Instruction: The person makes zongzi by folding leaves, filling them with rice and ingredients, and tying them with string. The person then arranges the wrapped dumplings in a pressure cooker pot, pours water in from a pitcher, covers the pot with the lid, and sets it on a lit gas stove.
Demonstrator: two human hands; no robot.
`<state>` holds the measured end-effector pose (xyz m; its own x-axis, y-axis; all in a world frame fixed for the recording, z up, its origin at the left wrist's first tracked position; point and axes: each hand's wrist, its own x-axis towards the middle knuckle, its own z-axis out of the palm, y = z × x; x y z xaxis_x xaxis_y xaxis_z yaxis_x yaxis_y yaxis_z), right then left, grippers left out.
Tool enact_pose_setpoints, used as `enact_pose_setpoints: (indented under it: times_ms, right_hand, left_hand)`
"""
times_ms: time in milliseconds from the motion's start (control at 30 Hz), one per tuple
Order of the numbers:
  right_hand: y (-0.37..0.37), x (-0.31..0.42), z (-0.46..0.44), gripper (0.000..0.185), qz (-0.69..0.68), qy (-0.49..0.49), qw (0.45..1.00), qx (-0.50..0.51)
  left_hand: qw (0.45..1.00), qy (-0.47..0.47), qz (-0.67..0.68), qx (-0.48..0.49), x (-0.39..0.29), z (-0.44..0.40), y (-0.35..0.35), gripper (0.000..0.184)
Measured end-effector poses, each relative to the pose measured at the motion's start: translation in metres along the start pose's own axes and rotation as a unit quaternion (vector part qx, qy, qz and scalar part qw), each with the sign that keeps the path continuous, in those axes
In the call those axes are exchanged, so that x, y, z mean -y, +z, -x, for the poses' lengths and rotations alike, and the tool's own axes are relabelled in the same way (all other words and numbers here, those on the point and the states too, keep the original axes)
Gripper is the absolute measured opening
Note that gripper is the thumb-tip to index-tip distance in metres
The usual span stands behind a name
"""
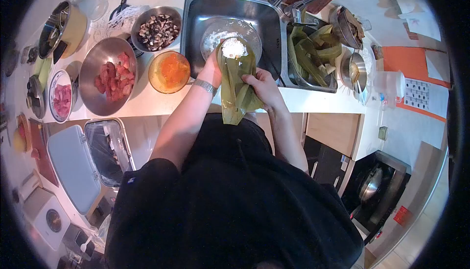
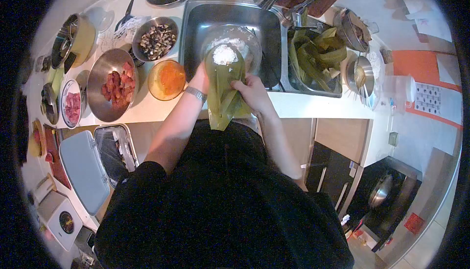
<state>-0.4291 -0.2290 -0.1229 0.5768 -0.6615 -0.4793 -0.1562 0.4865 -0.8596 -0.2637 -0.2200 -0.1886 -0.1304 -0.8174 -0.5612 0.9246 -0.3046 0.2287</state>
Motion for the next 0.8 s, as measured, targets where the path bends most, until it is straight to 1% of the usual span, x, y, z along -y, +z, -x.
enact_pose_setpoints:
  times_ms: [33, 67, 100, 133, 167, 233, 300, 367, 400, 433, 467, 500, 533, 567, 633, 667, 700, 733, 767, 800]
  right_hand:
    - [0.002, -0.001, -0.004, 0.021, 0.001, -0.004, 1.0, 0.002]
    - [0.002, -0.004, -0.008, 0.02, 0.01, 0.002, 1.0, -0.014]
    - [0.001, -0.01, -0.013, 0.02, 0.02, 0.009, 0.999, -0.029]
    - [0.0, -0.016, -0.02, 0.021, 0.056, 0.02, 0.998, -0.034]
    - [-0.004, -0.022, -0.024, 0.021, 0.057, 0.021, 0.998, -0.032]
    - [0.003, -0.017, -0.018, 0.022, 0.035, -0.009, 0.999, 0.003]
    - [0.01, -0.017, -0.02, 0.024, 0.021, -0.013, 1.0, 0.005]
    - [0.01, -0.028, -0.026, 0.024, 0.039, -0.021, 0.999, -0.02]
    - [0.009, -0.029, -0.028, 0.024, 0.04, -0.021, 0.999, -0.018]
    - [0.008, -0.031, -0.03, 0.025, 0.061, 0.003, 0.998, -0.021]
    - [0.007, -0.034, -0.032, 0.025, 0.083, 0.026, 0.996, -0.023]
    - [0.011, -0.026, -0.027, 0.025, 0.083, 0.026, 0.996, -0.021]
    - [0.019, -0.011, -0.014, 0.025, 0.062, 0.0, 0.998, -0.019]
    - [0.024, -0.003, -0.006, 0.025, 0.041, -0.028, 0.999, -0.018]
    - [0.017, -0.018, -0.017, 0.025, 0.024, -0.02, 0.999, -0.015]
    - [0.014, -0.027, -0.025, 0.025, 0.061, 0.009, 0.998, -0.024]
    - [0.015, -0.027, -0.028, 0.026, 0.098, 0.04, 0.994, -0.033]
    - [0.015, -0.029, -0.027, 0.026, 0.129, -0.041, 0.991, -0.019]
    - [0.012, -0.031, -0.025, 0.026, 0.129, -0.038, 0.991, -0.018]
    - [0.019, -0.016, -0.013, 0.026, 0.079, -0.02, 0.997, -0.01]
  left_hand:
    - [1.0, -0.004, -0.004, 0.003, -0.002, -0.001, -0.003, 0.073]
    - [0.992, -0.014, 0.095, 0.087, -0.003, 0.001, -0.007, 0.074]
    - [0.966, -0.026, 0.193, 0.171, -0.004, 0.001, -0.01, 0.074]
    - [0.949, -0.054, 0.237, 0.2, -0.005, -0.009, -0.013, 0.078]
    - [0.949, -0.052, 0.238, 0.199, -0.005, -0.015, -0.02, 0.078]
    - [0.967, -0.023, 0.205, 0.15, -0.004, -0.008, -0.025, 0.079]
    - [0.98, 0.006, 0.166, 0.11, -0.01, -0.005, -0.021, 0.081]
    - [0.989, 0.036, 0.126, 0.072, -0.018, 0.0, -0.012, 0.082]
    - [0.994, 0.045, 0.1, 0.004, -0.019, 0.011, -0.002, 0.075]
    - [0.994, 0.045, 0.1, 0.003, -0.017, 0.009, -0.005, 0.075]
    - [0.996, 0.04, 0.081, 0.011, -0.017, 0.003, -0.01, 0.068]
    - [0.997, 0.036, 0.063, 0.018, -0.018, -0.001, -0.013, 0.062]
    - [0.962, -0.061, 0.183, 0.191, -0.024, -0.001, -0.015, 0.052]
    - [0.963, -0.062, 0.183, 0.188, -0.025, 0.002, -0.018, 0.052]
    - [0.963, -0.072, 0.138, 0.219, -0.029, 0.008, -0.016, 0.049]
    - [0.994, -0.002, 0.082, 0.076, -0.021, -0.001, -0.018, 0.045]
    - [0.994, 0.0, 0.081, 0.079, -0.021, -0.001, -0.014, 0.045]
    - [0.994, 0.016, 0.082, 0.064, -0.02, 0.0, -0.012, 0.044]
    - [0.995, 0.031, 0.085, 0.045, -0.017, 0.004, -0.013, 0.042]
    - [0.988, -0.028, 0.112, 0.099, -0.025, 0.028, -0.003, 0.038]
